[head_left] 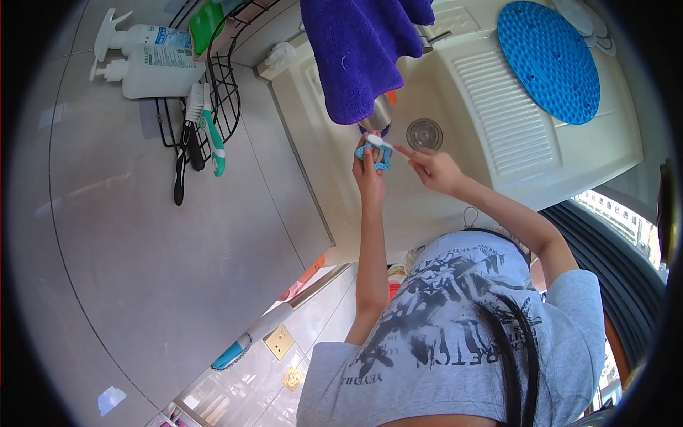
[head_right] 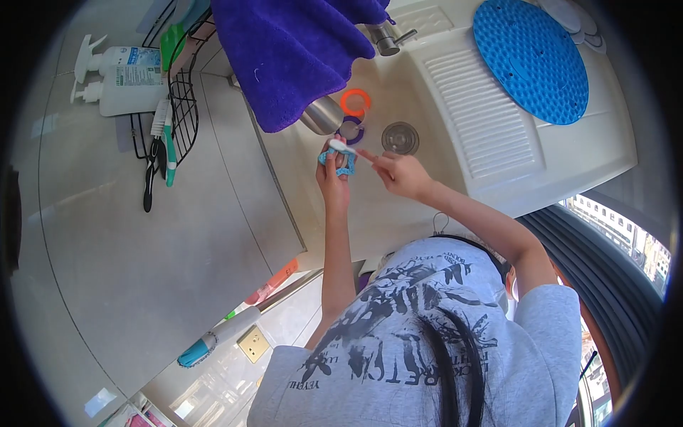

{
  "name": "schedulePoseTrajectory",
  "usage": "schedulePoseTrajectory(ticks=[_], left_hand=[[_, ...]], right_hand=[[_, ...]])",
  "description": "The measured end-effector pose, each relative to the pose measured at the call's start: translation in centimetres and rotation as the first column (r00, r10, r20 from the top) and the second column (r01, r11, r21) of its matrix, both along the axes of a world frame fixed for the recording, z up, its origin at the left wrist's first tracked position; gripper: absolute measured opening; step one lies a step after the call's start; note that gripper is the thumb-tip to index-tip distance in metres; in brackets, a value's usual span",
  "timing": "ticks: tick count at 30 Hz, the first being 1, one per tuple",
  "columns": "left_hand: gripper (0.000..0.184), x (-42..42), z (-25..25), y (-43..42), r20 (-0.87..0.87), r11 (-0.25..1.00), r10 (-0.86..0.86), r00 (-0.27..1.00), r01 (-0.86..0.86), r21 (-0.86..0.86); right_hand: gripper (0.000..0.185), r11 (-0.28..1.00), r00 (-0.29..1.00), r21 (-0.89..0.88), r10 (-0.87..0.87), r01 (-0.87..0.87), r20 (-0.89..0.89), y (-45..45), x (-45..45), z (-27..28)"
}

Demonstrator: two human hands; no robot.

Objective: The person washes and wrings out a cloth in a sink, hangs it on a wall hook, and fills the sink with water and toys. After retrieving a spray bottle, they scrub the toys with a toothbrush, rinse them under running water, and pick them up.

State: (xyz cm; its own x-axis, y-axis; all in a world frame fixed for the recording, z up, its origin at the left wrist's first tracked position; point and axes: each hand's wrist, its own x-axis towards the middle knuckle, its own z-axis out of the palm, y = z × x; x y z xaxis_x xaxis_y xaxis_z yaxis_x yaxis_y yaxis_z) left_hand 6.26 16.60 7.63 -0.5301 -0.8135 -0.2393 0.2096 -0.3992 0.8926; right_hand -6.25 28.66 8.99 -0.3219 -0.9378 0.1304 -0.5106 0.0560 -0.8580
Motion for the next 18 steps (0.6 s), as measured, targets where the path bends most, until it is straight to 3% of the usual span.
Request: schedulePoseTrajectory(ticks=[3, 7, 9, 12, 18], left_hand=[[0.037, -0.1, 0.2, 0.8, 0.028, 1.0, 0.013, 1.0, -0.013, -0.01], [0.029, -0.2, 2.3, -0.1, 0.103, 0.997, 0.079, 0.992, -0.08, 0.005], [0.028, -0.6, 2.5, 0.0, 0.139, 0.998, 0.049, 0.989, -0.045, -0.032], [0.026, -1.1, 2.8, 0.4, 0.231, 0.996, 0.019, 0.973, 0.001, -0.087], [0.024, -1.3, 2.8, 1.0, 0.341, 0.965, 0.001, 0.94, 0.088, -0.246]], right_hand=[[0.052, 0.993, 0.995, 0.106, -0.036, 0.046, -0.091, 0.0, -1.6, -0.6], [0.051, 0.999, 0.999, 0.038, -0.034, 0.035, -0.035, 1.7, -3.0, 0.3], [0.049, 0.999, 0.998, 0.019, -0.037, 0.038, -0.053, 1.8, -4.2, 0.8], [0.051, 0.995, 0.976, 0.007, 0.096, -0.097, -0.195, 1.8, -4.6, 2.5], [0.054, 0.99, 0.959, 0.037, 0.14, -0.136, -0.246, 2.6, -6.0, 2.7]])
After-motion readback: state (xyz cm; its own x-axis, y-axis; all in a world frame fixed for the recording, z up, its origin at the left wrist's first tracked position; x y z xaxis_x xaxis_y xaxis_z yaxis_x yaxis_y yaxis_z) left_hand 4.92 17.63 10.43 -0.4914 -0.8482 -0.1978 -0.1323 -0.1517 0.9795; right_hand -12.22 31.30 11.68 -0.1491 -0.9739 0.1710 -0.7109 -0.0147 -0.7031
